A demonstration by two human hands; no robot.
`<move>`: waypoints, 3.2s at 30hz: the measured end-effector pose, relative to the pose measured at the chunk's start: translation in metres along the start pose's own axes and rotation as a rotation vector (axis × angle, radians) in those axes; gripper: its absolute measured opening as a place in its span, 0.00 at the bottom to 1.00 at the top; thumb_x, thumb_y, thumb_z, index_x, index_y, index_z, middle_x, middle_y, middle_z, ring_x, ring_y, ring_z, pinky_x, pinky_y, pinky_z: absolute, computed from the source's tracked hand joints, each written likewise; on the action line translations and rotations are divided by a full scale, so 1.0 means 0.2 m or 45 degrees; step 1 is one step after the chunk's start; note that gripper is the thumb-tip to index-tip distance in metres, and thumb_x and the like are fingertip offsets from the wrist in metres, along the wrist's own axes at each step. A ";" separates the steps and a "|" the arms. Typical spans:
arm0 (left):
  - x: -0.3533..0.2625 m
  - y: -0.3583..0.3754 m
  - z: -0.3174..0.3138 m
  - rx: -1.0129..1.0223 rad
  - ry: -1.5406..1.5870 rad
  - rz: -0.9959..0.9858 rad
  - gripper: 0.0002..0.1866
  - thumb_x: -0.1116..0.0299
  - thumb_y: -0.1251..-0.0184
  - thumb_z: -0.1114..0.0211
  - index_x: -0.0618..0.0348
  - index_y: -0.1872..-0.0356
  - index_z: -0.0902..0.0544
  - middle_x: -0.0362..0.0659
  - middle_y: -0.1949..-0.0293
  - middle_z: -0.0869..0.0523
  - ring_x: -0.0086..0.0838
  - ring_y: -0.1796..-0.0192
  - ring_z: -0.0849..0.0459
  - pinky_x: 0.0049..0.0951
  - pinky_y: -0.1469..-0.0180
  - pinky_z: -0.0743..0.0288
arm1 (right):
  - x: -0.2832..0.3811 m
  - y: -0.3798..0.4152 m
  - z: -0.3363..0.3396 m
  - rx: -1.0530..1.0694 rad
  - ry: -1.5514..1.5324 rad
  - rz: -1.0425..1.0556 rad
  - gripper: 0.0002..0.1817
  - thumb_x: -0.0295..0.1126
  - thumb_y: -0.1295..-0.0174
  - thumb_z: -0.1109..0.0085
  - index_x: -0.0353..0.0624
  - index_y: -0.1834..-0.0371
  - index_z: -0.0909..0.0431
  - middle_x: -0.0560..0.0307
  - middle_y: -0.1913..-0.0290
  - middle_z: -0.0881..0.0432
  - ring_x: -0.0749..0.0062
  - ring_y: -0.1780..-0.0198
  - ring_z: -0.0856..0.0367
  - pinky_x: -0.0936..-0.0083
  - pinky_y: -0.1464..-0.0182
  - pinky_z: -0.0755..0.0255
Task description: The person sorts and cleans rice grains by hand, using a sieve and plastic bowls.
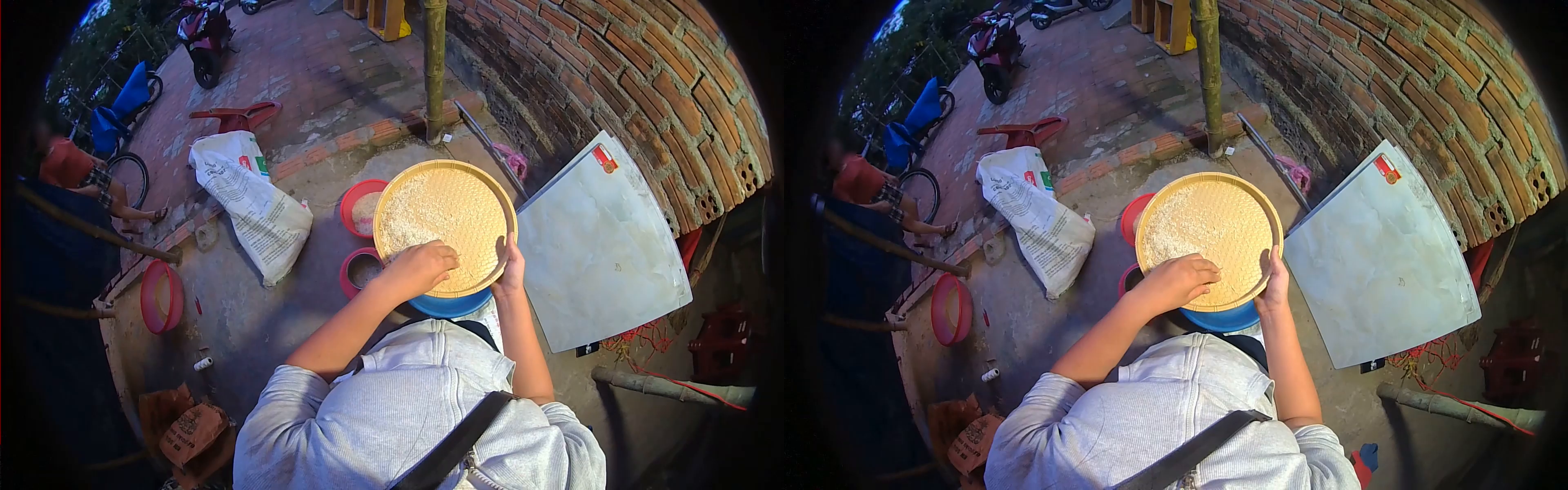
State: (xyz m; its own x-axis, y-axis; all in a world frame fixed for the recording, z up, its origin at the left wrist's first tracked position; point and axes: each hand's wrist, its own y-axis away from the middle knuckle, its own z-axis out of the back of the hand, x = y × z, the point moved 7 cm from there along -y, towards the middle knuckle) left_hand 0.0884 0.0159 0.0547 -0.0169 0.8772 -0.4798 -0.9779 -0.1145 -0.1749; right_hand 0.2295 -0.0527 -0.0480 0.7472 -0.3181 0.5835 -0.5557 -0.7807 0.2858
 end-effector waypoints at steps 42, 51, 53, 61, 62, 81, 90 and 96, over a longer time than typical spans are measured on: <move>0.85 0.60 -0.26 0.215 0.046 1.002 0.53 0.60 0.52 0.27 0.47 0.28 0.54 0.60 0.29 0.51 0.52 0.31 0.41 0.39 0.33 0.41 | 0.29 0.07 0.32 -0.217 0.005 0.260 0.27 0.47 0.32 0.57 0.36 0.40 0.36 0.48 0.43 0.27 0.58 0.44 0.26 0.65 0.42 0.31; 0.46 0.11 -0.27 -0.526 2.142 0.792 0.32 0.61 0.30 0.45 0.55 0.30 0.48 0.44 0.49 0.22 0.29 0.47 0.23 0.29 0.46 0.28 | 0.33 0.07 0.25 -0.183 0.074 0.183 0.25 0.45 0.33 0.54 0.34 0.42 0.34 0.49 0.48 0.24 0.61 0.49 0.23 0.68 0.48 0.27; 0.48 0.08 -0.30 -0.732 2.107 0.840 0.23 0.62 0.29 0.47 0.58 0.37 0.36 0.44 0.48 0.23 0.26 0.48 0.23 0.27 0.46 0.29 | 0.33 0.08 0.23 -0.157 0.162 0.121 0.25 0.45 0.34 0.52 0.34 0.43 0.33 0.49 0.49 0.24 0.62 0.50 0.22 0.69 0.49 0.26; 0.40 0.02 -0.29 -0.861 1.917 0.888 0.17 0.65 0.30 0.48 0.61 0.44 0.28 0.43 0.50 0.21 0.27 0.49 0.22 0.28 0.46 0.30 | 0.42 0.14 0.35 -0.409 0.521 0.043 0.21 0.41 0.35 0.49 0.34 0.47 0.30 0.51 0.55 0.20 0.66 0.56 0.20 0.72 0.53 0.26; 0.41 0.02 -0.29 -0.821 1.893 0.885 0.17 0.64 0.29 0.48 0.61 0.45 0.28 0.43 0.52 0.20 0.26 0.50 0.22 0.27 0.47 0.30 | 0.42 0.12 0.36 -0.386 0.565 0.101 0.19 0.39 0.35 0.49 0.35 0.48 0.29 0.51 0.56 0.20 0.67 0.56 0.20 0.73 0.54 0.26; 0.66 0.09 -0.19 -0.785 1.964 0.899 0.17 0.64 0.30 0.48 0.64 0.47 0.27 0.48 0.53 0.19 0.31 0.55 0.18 0.30 0.52 0.24 | 0.21 0.07 0.23 -0.326 0.739 0.168 0.15 0.33 0.34 0.51 0.41 0.46 0.33 0.58 0.63 0.23 0.74 0.63 0.25 0.78 0.59 0.30; 0.44 0.05 -0.35 -0.904 1.761 0.924 0.21 0.64 0.30 0.46 0.62 0.41 0.32 0.43 0.49 0.22 0.27 0.47 0.24 0.30 0.44 0.33 | 0.41 0.07 0.39 -0.467 0.655 0.180 0.12 0.31 0.34 0.54 0.38 0.51 0.31 0.53 0.59 0.21 0.69 0.59 0.21 0.73 0.55 0.27; 0.70 0.18 -0.21 -0.728 2.104 1.031 0.18 0.63 0.31 0.46 0.63 0.46 0.28 0.48 0.55 0.18 0.32 0.54 0.18 0.31 0.52 0.24 | 0.24 0.14 0.10 -0.266 0.900 0.089 0.13 0.36 0.37 0.47 0.44 0.52 0.32 0.65 0.70 0.25 0.82 0.72 0.30 0.82 0.73 0.35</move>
State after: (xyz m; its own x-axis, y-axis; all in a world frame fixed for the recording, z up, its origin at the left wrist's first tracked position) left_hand 0.0599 0.1149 -0.0536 0.1569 -0.6605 -0.7343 -0.6596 -0.6234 0.4199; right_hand 0.2576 -0.1002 -0.0283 0.3332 0.1139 0.9359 -0.7040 -0.6303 0.3273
